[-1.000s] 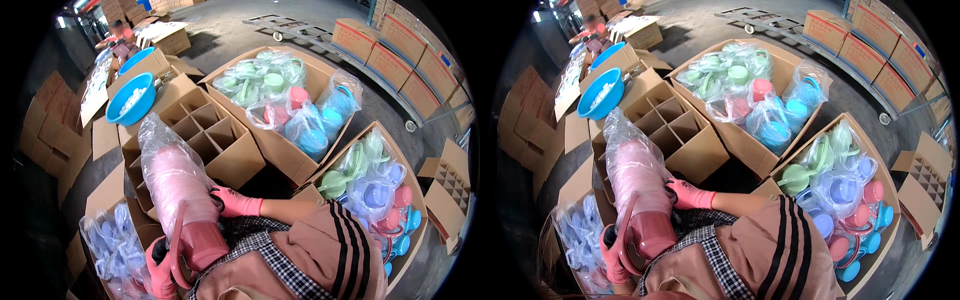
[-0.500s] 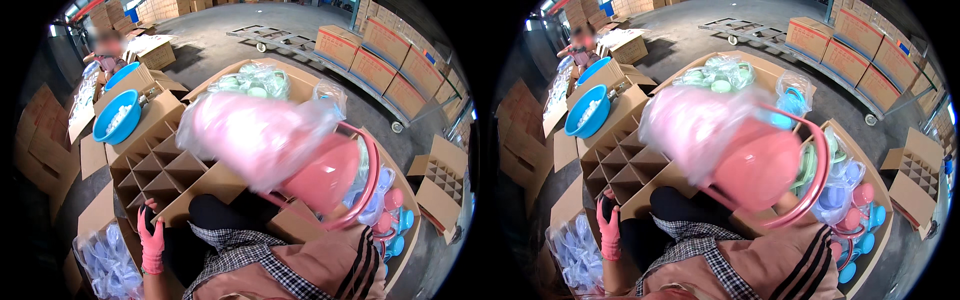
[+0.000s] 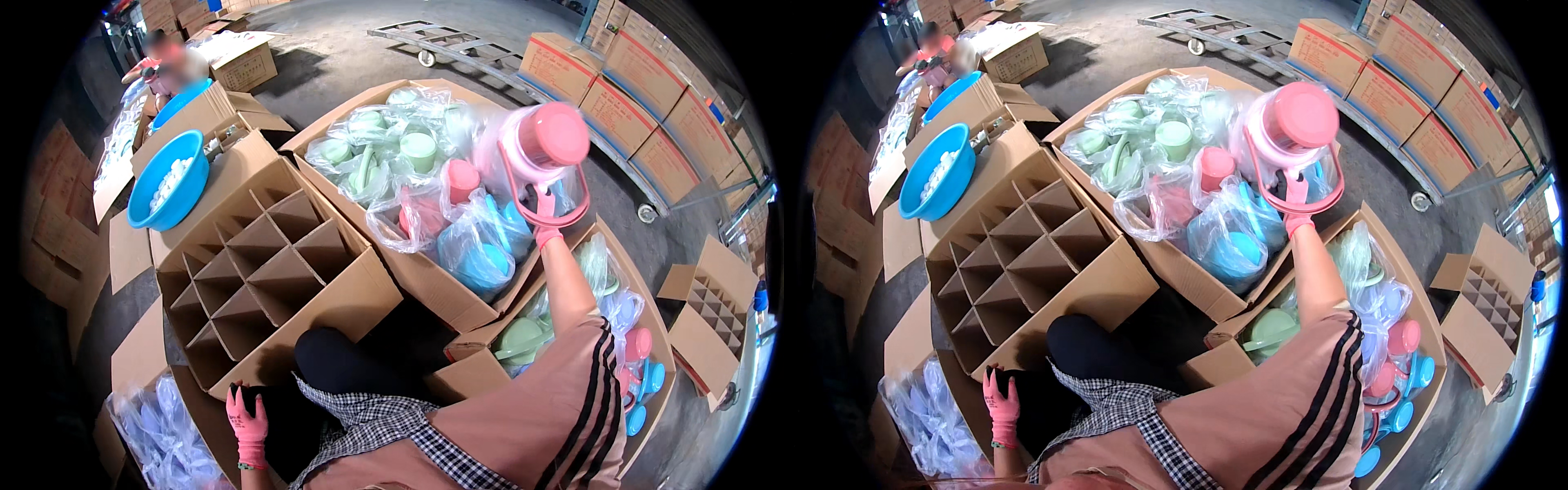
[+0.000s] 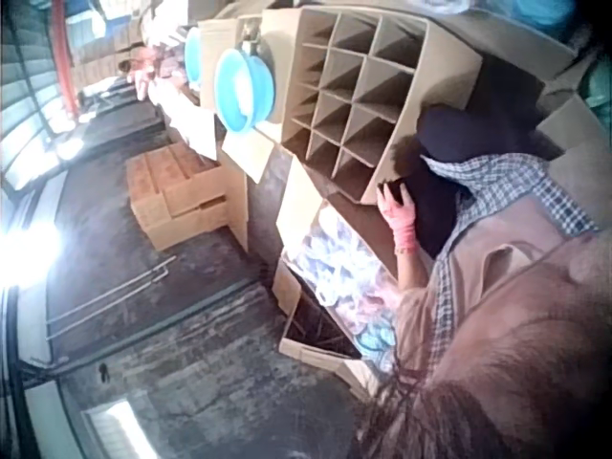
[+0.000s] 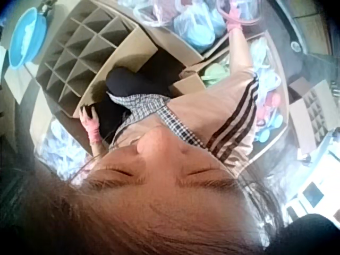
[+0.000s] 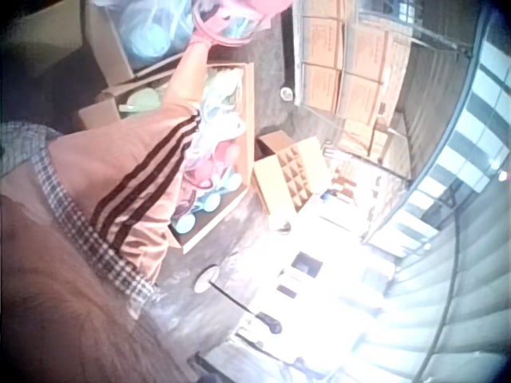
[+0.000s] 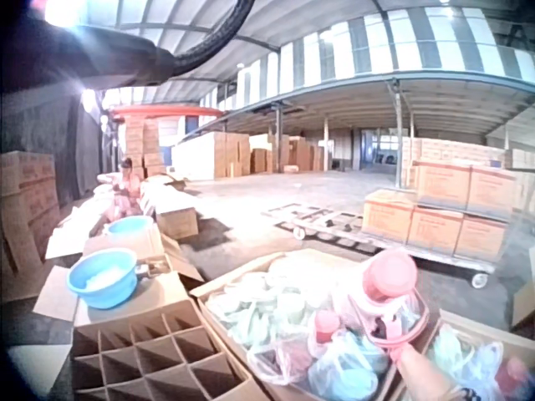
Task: The person packs pink and purple thermos flasks into cardboard boxes. They place the flasks into plastic bags, insert them into the boxes, and arrange small glass bottles with white caps into a divided box. The person also closes the cardboard boxes after packing.
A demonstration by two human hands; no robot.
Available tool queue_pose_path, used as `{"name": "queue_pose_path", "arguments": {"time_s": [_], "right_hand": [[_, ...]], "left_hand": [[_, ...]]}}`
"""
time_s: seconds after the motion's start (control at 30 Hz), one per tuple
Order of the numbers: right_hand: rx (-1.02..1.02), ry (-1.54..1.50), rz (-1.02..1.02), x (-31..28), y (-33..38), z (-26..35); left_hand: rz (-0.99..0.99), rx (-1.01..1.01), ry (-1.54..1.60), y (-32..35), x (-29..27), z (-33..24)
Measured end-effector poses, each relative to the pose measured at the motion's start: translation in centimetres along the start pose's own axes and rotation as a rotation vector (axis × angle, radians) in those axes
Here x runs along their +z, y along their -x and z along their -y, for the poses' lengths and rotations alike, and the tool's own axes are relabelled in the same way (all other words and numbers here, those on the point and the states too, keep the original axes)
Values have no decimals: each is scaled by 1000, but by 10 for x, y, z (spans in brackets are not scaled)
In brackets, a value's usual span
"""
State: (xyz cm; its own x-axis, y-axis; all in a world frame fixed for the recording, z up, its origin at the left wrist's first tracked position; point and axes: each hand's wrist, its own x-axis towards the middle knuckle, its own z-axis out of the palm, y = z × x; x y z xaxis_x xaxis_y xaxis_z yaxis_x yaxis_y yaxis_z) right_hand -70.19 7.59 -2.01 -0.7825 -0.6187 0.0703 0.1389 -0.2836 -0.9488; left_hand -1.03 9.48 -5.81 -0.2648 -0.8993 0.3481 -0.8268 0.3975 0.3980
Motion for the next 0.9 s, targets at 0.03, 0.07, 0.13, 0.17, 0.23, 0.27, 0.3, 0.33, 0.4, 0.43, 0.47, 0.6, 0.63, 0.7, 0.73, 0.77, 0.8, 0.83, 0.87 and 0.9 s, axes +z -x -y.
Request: {"name": "queue_pose_path", "arguments": {"time_s": [0.03,0.07,0.13,0.17,0.23,0.27,0.3,0.33,0.4,0.43,0.47,0.6,0.63,0.7,0.73,0.77,0.8,0.83,0.87,0.9], "right_hand": [[14,113,-47,-11,-8,-12],[32,223,-92,-12,-10,-22],[-143,274,-140,-4,-18,-50],[-168,393,-173,-2,-25,-57],[-104,746,-173,3,-38,-64],[-68,919,-149,5,-44,-67],[-28,1085,-117,5,-48,-68],[2,1233,-67,10,-52,-69],[40,1494,32,17,-58,-69],[51,1599,79,17,-61,-69],[64,1678,123,20,-63,-70],[-55,1853,251,-6,-72,-86],[-223,2099,273,-9,-71,-92],[-285,2089,112,-21,-70,-96],[-186,1819,-33,-7,-63,-95],[-92,1546,-167,5,-54,-92],[-1,1267,-288,18,-45,-90],[-4,1175,-357,21,-39,-90],[-12,1126,-336,21,-32,-87],[-20,1077,-313,21,-23,-85]], "left_hand": [[-27,-21,24,-1,3,2],[10,-34,16,-4,3,1],[92,-59,-5,-10,-1,0],[99,-67,13,-12,1,1],[68,-19,-62,-13,4,-3],[47,3,-98,-14,4,-6],[77,-9,-96,-16,4,-8],[102,-22,-94,-16,3,-9],[151,-49,-92,-17,1,-10],[130,-47,-92,-15,2,-9],[116,-40,-77,-14,2,-7],[105,-26,-37,-15,3,-3],[125,-27,-69,-14,3,1],[154,-22,-93,-14,5,5],[157,-32,-99,-11,4,8],[160,-41,-100,-9,4,9],[164,-53,-105,-7,2,10],[167,-57,-102,-8,1,8],[170,-63,-101,-8,1,8],[120,-30,-95,-6,2,12]]}}
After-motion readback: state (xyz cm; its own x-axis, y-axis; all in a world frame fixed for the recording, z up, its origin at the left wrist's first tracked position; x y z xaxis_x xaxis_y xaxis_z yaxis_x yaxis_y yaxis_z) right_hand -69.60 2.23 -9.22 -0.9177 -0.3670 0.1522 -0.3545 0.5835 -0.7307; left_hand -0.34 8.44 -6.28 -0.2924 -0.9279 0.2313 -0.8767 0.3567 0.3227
